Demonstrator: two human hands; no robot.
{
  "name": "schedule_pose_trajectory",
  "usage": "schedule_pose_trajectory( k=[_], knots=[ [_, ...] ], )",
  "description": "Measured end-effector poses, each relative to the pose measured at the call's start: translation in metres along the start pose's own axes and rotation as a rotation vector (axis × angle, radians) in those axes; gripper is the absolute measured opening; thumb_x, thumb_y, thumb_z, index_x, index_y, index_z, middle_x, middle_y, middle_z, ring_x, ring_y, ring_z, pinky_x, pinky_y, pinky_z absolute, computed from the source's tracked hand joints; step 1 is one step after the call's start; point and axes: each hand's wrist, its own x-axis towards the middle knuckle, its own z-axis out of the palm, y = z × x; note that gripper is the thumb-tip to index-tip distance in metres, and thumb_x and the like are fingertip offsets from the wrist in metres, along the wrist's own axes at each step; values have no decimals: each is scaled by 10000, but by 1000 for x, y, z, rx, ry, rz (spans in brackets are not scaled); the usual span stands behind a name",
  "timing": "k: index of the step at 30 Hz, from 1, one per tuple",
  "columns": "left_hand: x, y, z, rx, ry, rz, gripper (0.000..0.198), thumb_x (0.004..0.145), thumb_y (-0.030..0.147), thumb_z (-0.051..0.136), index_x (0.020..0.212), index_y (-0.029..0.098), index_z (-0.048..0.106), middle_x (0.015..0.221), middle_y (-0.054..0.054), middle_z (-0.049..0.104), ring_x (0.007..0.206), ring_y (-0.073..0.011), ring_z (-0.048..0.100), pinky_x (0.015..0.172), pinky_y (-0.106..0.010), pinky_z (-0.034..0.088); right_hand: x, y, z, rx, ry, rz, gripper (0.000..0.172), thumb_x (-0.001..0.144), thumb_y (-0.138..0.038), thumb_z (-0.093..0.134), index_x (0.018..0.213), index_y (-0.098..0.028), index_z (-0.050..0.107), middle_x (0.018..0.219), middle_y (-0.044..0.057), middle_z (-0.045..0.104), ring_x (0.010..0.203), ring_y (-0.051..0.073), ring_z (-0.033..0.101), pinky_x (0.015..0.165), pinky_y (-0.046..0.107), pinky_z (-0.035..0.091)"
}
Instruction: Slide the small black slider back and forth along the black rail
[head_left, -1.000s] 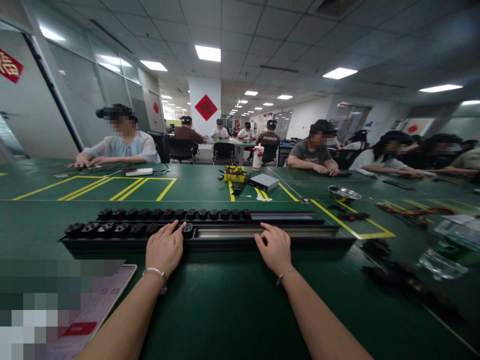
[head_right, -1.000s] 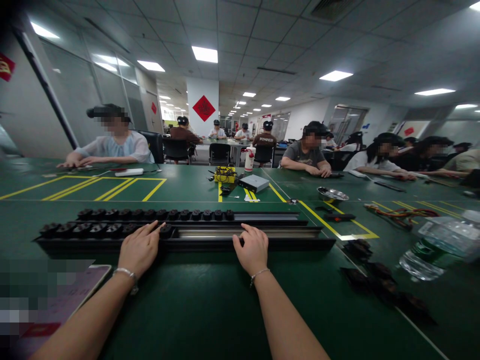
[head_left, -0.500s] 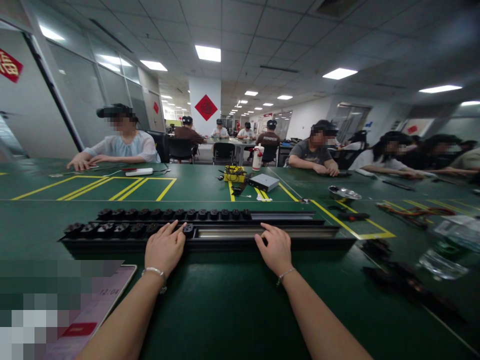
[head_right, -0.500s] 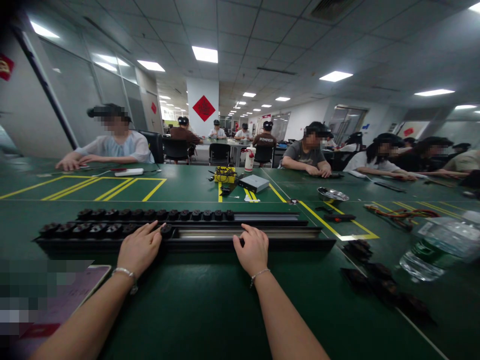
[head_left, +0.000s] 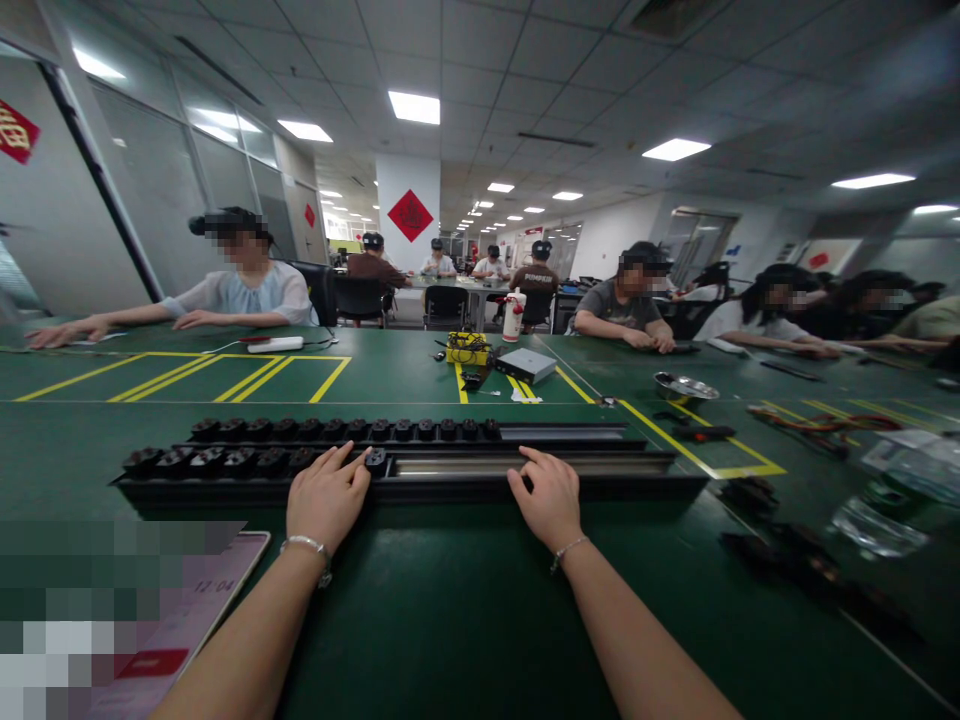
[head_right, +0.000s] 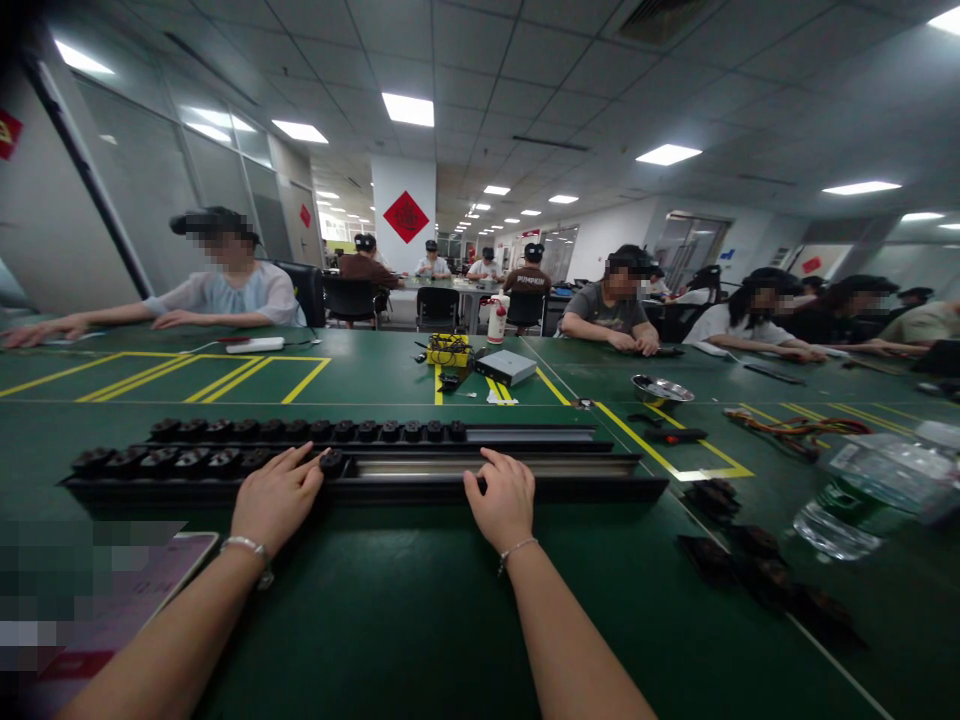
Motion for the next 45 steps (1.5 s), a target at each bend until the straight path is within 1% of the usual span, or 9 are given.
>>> schedule_pose_trajectory(
  k=[9, 16, 25, 38, 45],
  knots=[
    [2, 1, 0, -70, 6, -70, 376, 813, 335, 373, 1051, 306, 662, 1247, 10, 573, 1181, -201, 483, 981, -357, 366, 0, -1, -2, -5, -11, 2, 285, 826, -401, 450, 635, -223, 565, 1163, 14, 607, 1091, 219, 490, 942, 431, 285],
    [2, 3, -2, -71, 4, -70, 387, 822, 325, 351, 1042, 295, 668, 1236, 11, 582, 1168, -191, 489, 967, -350, 374, -1, 0, 0, -11, 9, -8, 281, 823, -400, 458, 635, -222, 566, 1157, 9, 610, 1082, 213, 494, 940, 419, 292],
    [1, 3, -3, -79, 21, -78, 374, 818, 332, 362, 1023, 312, 674, 1227, 23, 588, 1159, -191, 495, 963, -353, 372, 0, 0, -1, -17, -8, 2, 289, 824, -407, 447, 636, -223, 566, 1164, 11, 605, 1092, 222, 484, 938, 432, 292],
    [-1, 5, -5, -64, 15, -77, 380, 826, 339, 356, 1063, 326, 652, 1240, 24, 579, 1172, -193, 481, 951, -356, 366, 0, 0, 0, -3, -15, -4, 301, 827, -409, 431, 633, -223, 568, 1159, 31, 605, 1086, 227, 485, 942, 441, 288],
    [0, 5, -6, -123, 16, -102, 358, 820, 358, 377, 1013, 322, 677, 1229, 18, 587, 1155, -206, 494, 950, -371, 371, 0, 0, 1, -6, -7, 6, 278, 823, -402, 449, 641, -223, 560, 1168, 9, 602, 1088, 220, 483, 945, 434, 282]
  ],
)
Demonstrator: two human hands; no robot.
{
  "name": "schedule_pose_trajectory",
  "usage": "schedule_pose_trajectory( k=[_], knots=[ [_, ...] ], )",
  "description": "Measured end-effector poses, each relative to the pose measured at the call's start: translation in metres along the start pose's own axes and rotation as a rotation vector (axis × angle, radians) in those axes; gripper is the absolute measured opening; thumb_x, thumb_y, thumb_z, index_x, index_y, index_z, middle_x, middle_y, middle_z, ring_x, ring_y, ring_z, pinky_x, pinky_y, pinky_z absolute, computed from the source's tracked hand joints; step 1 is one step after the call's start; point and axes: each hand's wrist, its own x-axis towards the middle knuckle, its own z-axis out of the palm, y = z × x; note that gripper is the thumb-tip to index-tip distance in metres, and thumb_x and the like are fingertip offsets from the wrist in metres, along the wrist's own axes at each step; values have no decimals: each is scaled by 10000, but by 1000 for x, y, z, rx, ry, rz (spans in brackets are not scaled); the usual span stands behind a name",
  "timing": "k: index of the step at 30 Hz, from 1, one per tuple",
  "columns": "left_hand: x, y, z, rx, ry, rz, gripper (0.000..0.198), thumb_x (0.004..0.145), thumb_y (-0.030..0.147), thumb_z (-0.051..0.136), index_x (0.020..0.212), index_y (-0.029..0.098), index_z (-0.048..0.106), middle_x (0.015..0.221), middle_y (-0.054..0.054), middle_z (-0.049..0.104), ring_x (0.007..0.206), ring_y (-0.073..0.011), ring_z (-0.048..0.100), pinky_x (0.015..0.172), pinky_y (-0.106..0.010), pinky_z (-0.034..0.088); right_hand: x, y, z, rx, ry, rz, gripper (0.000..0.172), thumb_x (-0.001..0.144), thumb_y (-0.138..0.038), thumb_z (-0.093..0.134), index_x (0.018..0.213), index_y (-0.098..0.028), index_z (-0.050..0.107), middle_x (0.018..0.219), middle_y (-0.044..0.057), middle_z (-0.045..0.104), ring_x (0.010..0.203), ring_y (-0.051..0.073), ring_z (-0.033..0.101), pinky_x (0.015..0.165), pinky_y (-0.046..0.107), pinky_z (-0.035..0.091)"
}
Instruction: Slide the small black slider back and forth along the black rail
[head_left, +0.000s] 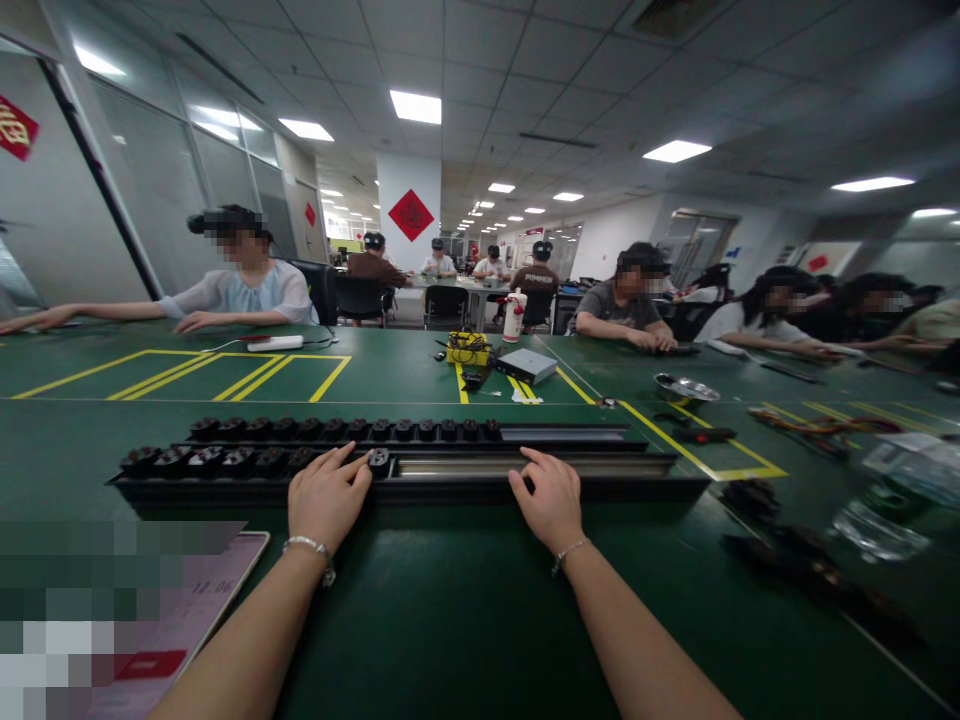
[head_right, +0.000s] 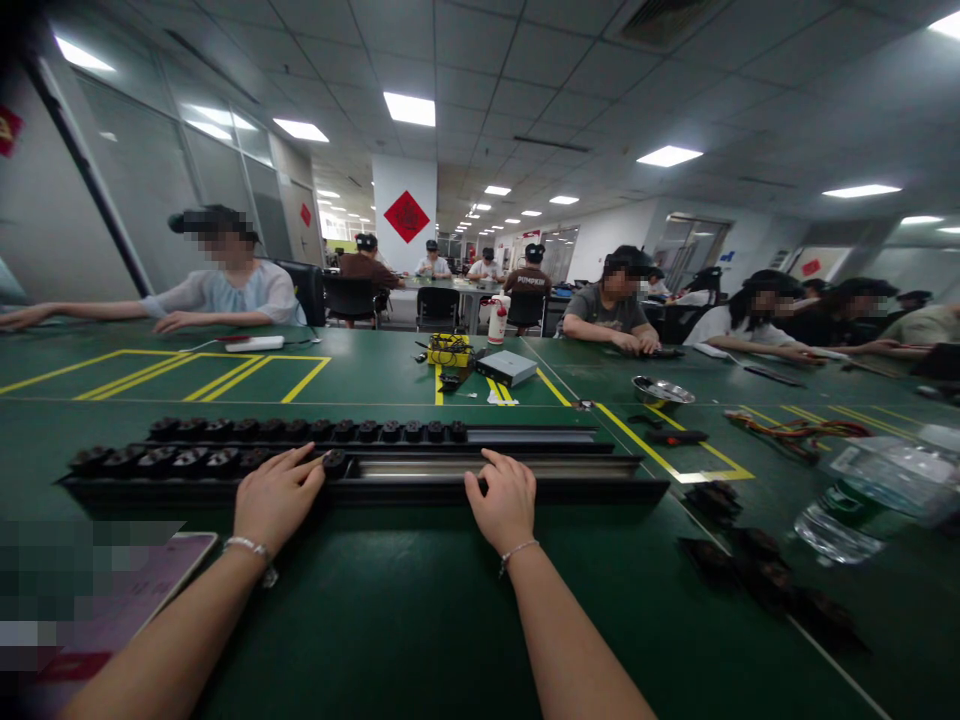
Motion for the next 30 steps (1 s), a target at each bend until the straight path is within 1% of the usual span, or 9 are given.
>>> schedule_pose_trajectory(
  k=[5, 13, 30],
  knots=[
    [1, 0, 0, -17, -10, -10, 343, 817, 373, 389, 986, 336, 686, 1220, 26, 594, 1144, -204, 499, 953, -372, 370, 0, 1, 0, 2, 4, -9, 285, 823, -402, 449, 629, -220, 552, 1165, 17, 604, 1089, 223, 482, 944, 435, 284],
    [0, 1, -2, 5, -29, -2, 348, 825, 371, 382, 1016, 344, 671, 1245, 23, 576, 1157, -212, 483, 941, -389, 368, 0, -1, -1, 3, -3, 1, 286, 822, -404, 443, 635, -225, 565, 1162, 17, 604, 1094, 223, 483, 948, 443, 285],
    [0, 3, -3, 17, -32, -13, 344, 821, 379, 377, 997, 373, 672, 1242, 40, 577, 1154, -211, 482, 943, -389, 357, 0, -1, -1, -10, 5, -7, 290, 822, -402, 442, 633, -224, 573, 1155, 22, 608, 1087, 224, 487, 935, 433, 298]
  ],
)
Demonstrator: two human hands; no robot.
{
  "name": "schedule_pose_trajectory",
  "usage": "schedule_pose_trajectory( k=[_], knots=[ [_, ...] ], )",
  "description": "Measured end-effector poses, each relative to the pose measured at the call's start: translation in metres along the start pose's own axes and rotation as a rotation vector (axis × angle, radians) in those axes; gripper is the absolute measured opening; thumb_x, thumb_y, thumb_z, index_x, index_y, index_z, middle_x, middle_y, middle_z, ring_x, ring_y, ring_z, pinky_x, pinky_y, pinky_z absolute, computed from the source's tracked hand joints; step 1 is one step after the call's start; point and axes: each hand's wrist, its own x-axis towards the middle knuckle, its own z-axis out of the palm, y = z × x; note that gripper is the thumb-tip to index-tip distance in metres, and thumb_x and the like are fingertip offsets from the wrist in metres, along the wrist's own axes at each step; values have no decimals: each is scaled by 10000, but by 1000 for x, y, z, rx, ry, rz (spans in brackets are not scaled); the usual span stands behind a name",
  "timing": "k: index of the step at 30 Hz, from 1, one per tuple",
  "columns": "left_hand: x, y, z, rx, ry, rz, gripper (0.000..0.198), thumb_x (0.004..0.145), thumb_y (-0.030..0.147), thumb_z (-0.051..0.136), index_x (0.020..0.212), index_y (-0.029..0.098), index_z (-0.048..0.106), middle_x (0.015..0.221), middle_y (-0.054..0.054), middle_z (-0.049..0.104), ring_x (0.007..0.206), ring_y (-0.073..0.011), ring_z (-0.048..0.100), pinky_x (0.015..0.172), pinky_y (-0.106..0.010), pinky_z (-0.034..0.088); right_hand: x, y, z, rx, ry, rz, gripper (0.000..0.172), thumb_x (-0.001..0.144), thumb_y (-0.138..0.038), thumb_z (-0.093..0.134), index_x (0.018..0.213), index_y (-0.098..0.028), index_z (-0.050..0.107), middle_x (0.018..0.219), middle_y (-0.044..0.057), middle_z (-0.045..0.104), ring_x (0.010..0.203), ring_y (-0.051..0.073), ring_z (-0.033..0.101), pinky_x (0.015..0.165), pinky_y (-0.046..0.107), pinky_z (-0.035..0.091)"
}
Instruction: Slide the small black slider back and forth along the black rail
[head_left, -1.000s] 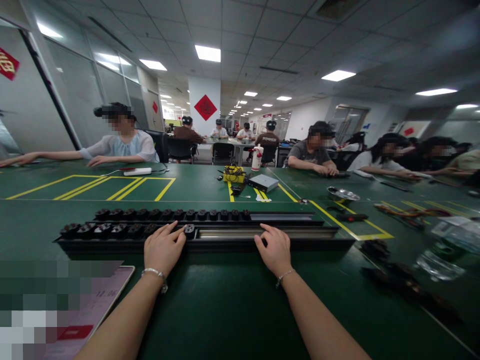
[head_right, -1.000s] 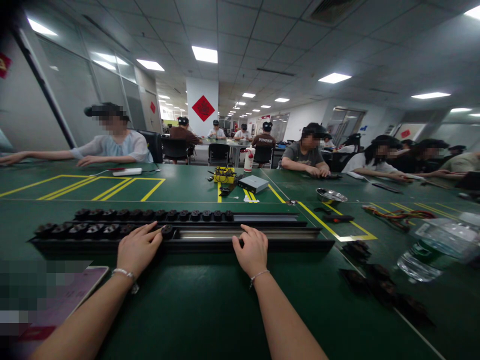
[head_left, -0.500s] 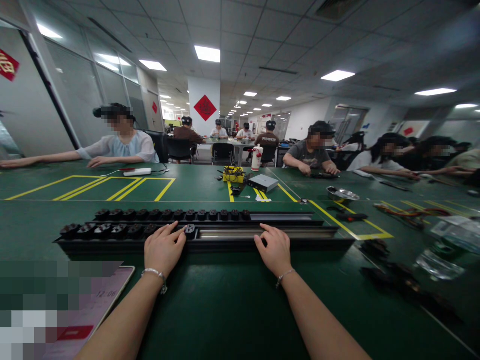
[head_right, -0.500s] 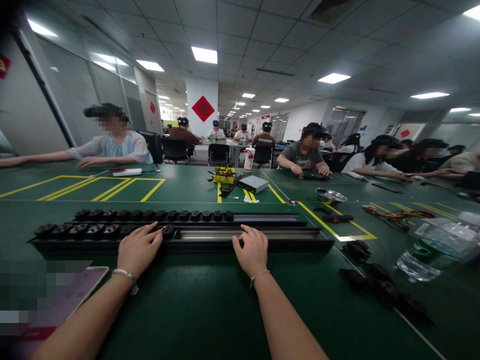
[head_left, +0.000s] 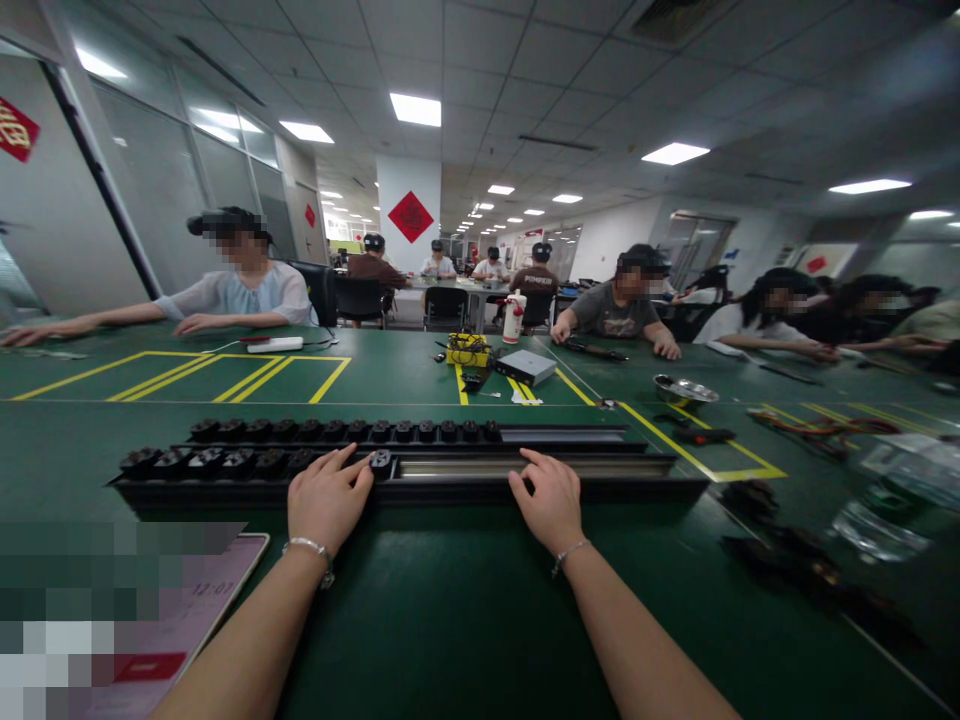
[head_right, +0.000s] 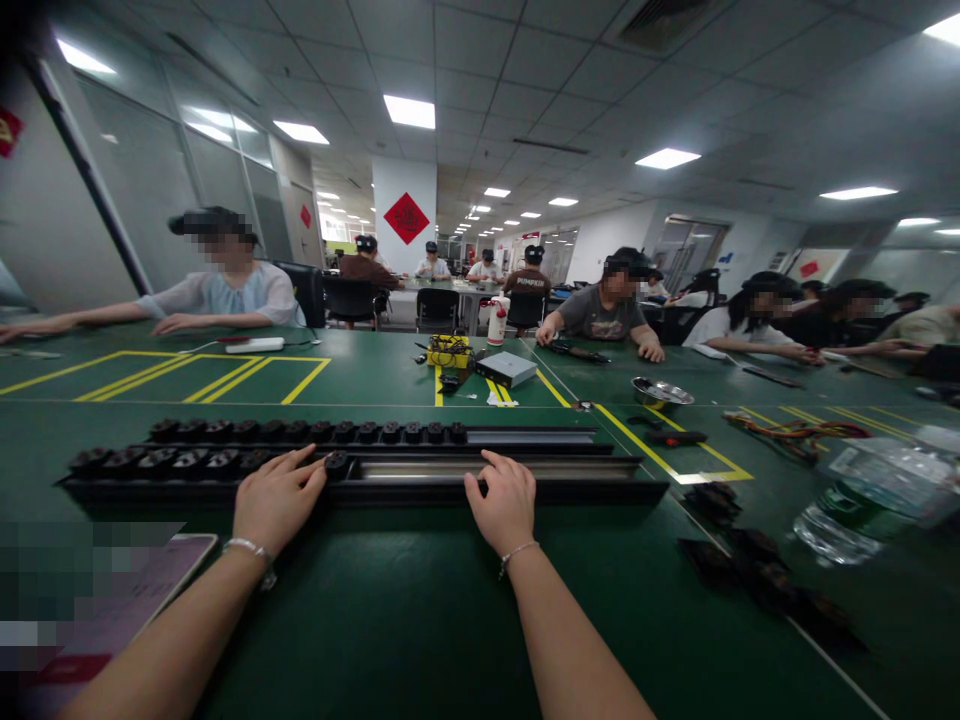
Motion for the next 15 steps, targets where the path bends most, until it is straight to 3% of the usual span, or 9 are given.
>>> schedule_pose_trajectory(
  k=[15],
  knots=[
    [1, -1, 0, -5, -3, 2, 344, 816, 394, 382, 991, 362, 677, 1234, 29, 583, 1155, -209, 484, 945, -384, 362, 0, -1, -2, 28, -14, 9, 300, 824, -405, 432, 626, -222, 564, 1161, 32, 605, 1107, 234, 474, 946, 451, 284]
  ],
)
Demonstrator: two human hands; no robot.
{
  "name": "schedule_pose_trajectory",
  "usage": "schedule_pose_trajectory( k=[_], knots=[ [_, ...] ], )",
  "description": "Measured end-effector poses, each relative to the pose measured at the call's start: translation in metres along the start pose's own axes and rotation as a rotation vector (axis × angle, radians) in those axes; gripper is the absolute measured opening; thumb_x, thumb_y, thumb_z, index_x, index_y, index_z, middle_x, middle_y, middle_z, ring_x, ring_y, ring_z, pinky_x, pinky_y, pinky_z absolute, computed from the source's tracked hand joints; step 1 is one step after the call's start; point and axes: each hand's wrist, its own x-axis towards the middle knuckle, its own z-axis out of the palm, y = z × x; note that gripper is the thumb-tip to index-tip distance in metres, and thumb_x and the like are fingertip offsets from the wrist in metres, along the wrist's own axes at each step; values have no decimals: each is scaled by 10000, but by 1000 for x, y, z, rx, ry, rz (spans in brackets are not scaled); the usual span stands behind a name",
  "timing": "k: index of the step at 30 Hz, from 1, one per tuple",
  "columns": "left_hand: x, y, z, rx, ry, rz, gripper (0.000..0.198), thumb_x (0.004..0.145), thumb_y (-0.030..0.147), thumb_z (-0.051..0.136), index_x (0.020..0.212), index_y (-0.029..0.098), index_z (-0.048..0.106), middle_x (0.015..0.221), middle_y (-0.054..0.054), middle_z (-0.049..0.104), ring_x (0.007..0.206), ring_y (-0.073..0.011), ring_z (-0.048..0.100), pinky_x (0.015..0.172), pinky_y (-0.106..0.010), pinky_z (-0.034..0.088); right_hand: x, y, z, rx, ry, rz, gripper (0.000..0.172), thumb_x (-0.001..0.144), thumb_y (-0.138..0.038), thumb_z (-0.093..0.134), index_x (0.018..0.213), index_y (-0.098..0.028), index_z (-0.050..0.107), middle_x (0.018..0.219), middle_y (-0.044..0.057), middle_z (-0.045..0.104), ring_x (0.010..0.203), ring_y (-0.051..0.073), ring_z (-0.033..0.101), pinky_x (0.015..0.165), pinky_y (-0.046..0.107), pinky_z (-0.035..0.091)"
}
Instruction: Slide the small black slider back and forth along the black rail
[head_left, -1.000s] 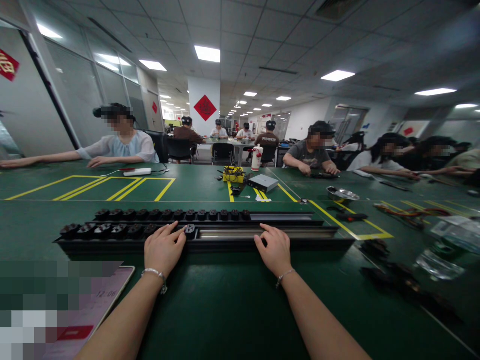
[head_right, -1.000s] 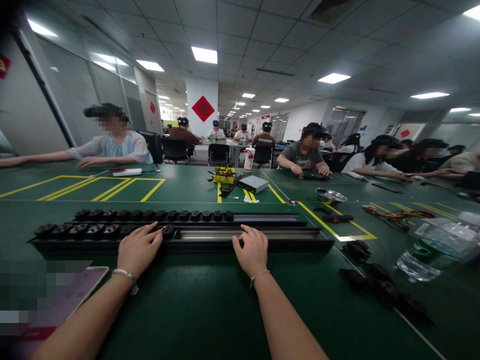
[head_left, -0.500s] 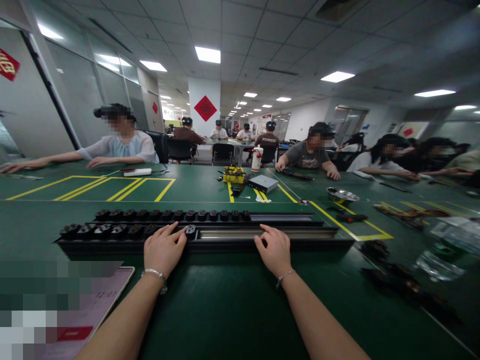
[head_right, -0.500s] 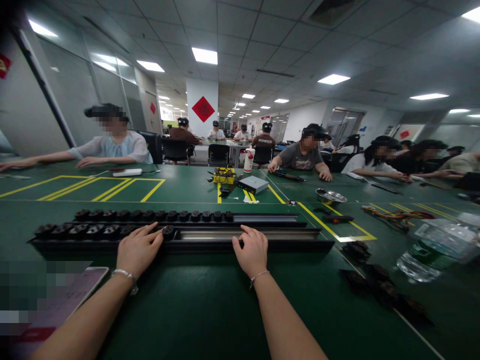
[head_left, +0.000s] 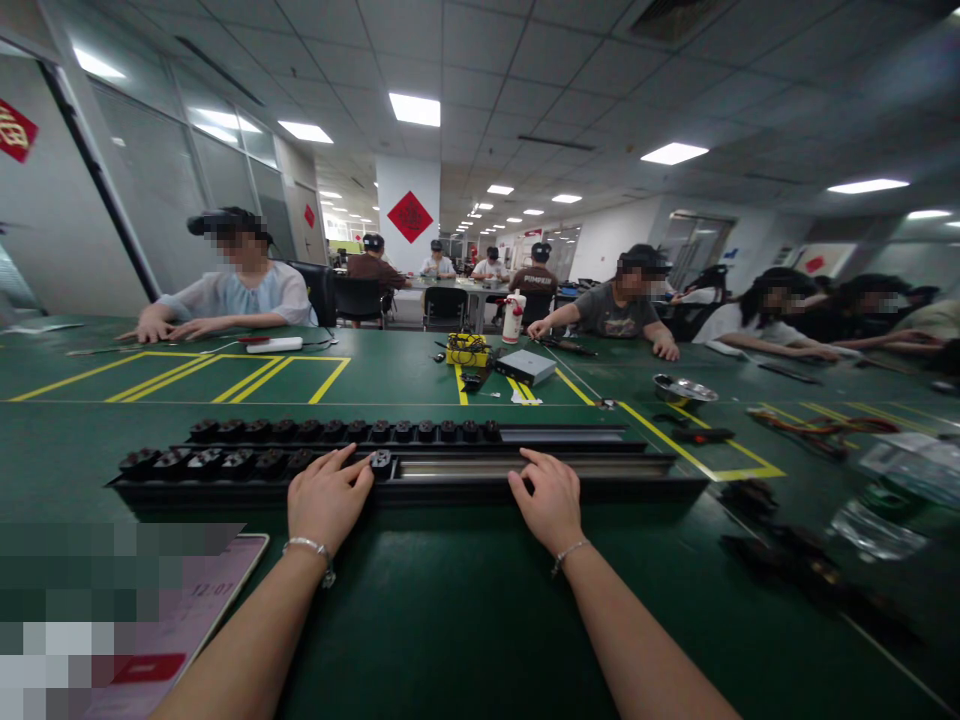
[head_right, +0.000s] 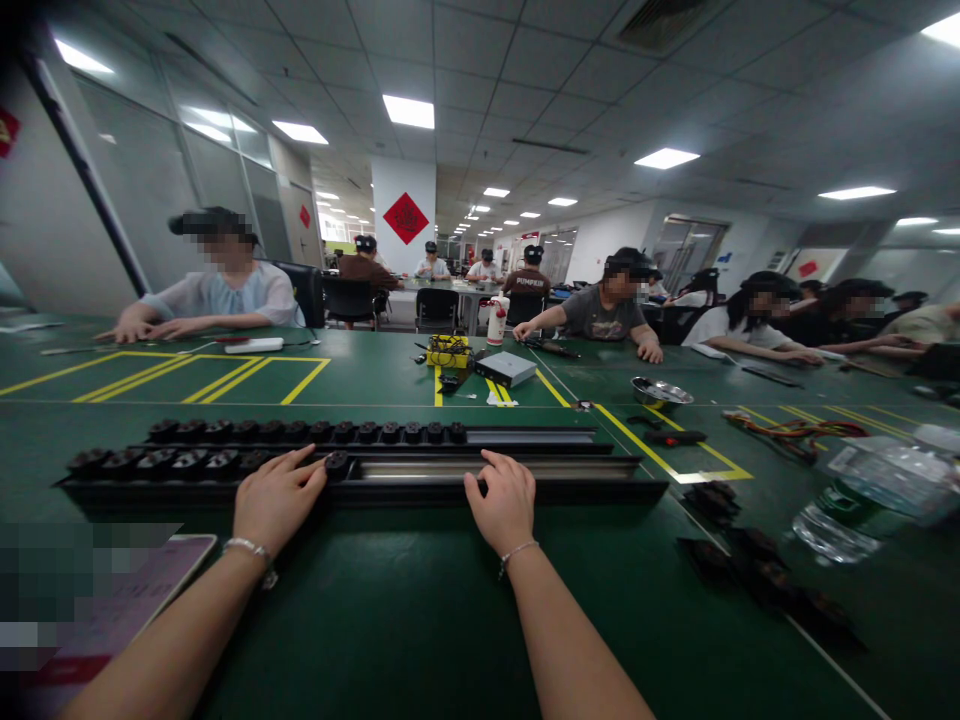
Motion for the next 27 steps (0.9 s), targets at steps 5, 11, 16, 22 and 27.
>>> schedule_pose_trajectory(
  k=[5, 11, 16, 22, 27],
  knots=[
    [0, 0, 0, 6, -1, -11, 341, 814, 393, 384, 991, 374, 675, 1236, 39, 581, 1156, -209, 482, 945, -383, 357, 0, 0, 0, -5, 1, -3, 304, 826, -406, 428, 629, -222, 568, 1165, 33, 603, 1122, 233, 468, 952, 447, 284],
    [-1, 2, -1, 16, -11, -7, 353, 823, 398, 369, 997, 365, 674, 1244, 36, 575, 1162, -214, 478, 940, -393, 356, -1, 1, 1, -7, 12, -11, 294, 825, -400, 440, 632, -219, 571, 1167, 24, 603, 1126, 219, 470, 957, 428, 279],
    [-1, 2, 0, 38, -7, 7, 354, 827, 391, 363, 1000, 366, 672, 1250, 39, 570, 1174, -200, 473, 937, -375, 355, -1, 1, 2, -3, 17, -8, 291, 824, -400, 447, 629, -219, 563, 1163, 16, 607, 1121, 215, 475, 951, 421, 279],
    [-3, 3, -1, 42, -6, 21, 362, 829, 377, 358, 1022, 350, 663, 1261, 27, 562, 1213, -189, 448, 943, -371, 350, 0, 1, 2, -5, 12, -6, 293, 823, -402, 446, 624, -221, 562, 1166, 16, 605, 1124, 224, 474, 954, 432, 276],
    [-2, 3, 0, 21, -4, 14, 362, 823, 367, 364, 1008, 329, 672, 1255, 20, 566, 1217, -192, 450, 957, -379, 348, 0, 1, 1, -4, 13, -7, 288, 822, -400, 448, 628, -220, 564, 1162, 19, 608, 1122, 223, 476, 950, 430, 282]
  ],
)
